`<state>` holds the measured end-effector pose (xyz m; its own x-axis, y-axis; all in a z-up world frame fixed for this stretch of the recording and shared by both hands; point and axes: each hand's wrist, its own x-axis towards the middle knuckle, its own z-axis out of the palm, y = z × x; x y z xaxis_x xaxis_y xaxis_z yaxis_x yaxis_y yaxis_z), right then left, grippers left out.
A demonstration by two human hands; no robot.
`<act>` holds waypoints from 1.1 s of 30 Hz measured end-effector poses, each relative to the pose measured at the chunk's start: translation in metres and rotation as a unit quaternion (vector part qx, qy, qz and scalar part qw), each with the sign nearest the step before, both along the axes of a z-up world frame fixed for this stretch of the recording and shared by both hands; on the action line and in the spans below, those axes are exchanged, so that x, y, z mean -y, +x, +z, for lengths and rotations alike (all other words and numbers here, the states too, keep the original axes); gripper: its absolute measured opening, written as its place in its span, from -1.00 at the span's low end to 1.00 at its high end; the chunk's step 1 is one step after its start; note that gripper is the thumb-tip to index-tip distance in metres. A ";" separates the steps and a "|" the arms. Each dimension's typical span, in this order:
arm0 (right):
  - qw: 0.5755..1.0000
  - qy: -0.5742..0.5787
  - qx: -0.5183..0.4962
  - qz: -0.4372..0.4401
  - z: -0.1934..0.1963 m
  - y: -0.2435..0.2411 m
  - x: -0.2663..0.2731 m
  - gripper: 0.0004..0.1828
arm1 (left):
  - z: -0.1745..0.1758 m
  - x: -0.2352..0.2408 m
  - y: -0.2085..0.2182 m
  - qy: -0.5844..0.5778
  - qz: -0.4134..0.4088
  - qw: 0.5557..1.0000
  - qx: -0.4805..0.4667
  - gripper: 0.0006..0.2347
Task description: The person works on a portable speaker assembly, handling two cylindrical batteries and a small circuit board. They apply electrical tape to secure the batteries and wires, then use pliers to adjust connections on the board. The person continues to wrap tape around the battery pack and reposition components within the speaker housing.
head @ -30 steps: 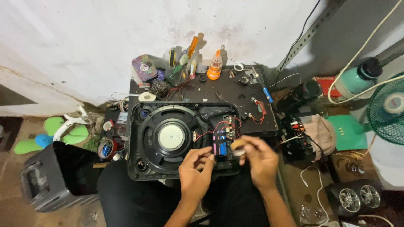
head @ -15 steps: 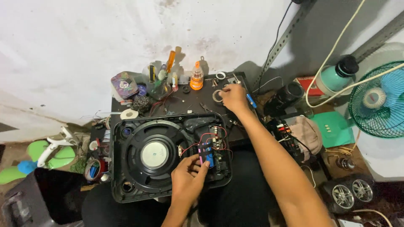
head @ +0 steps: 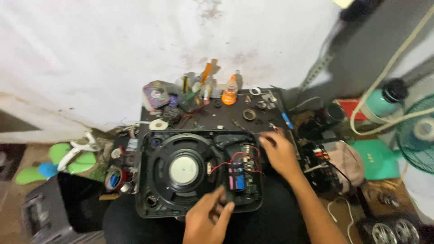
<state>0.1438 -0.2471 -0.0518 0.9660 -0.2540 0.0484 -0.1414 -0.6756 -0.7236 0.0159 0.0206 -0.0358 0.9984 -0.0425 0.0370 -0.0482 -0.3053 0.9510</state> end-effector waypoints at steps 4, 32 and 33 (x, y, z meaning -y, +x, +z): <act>0.992 0.042 -0.106 -0.046 0.008 -0.058 -0.016 -0.55 | 0.051 -0.048 0.003 0.010 0.197 0.973 0.122 -0.85; 0.993 -0.081 -0.042 -0.077 -0.041 -0.049 0.063 -0.61 | 0.074 -0.075 0.077 0.044 0.109 0.980 -0.158 -0.32; 0.960 -0.280 0.003 0.013 -0.062 -0.050 0.094 -0.56 | 0.084 -0.065 0.076 0.006 0.096 0.980 -0.175 -0.27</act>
<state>0.0934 -0.3412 -0.1134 0.9709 -0.1618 0.1767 -0.1156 -0.9623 -0.2460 0.0919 0.0856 0.0478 0.9396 0.1492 -0.3080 0.3392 -0.2874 0.8957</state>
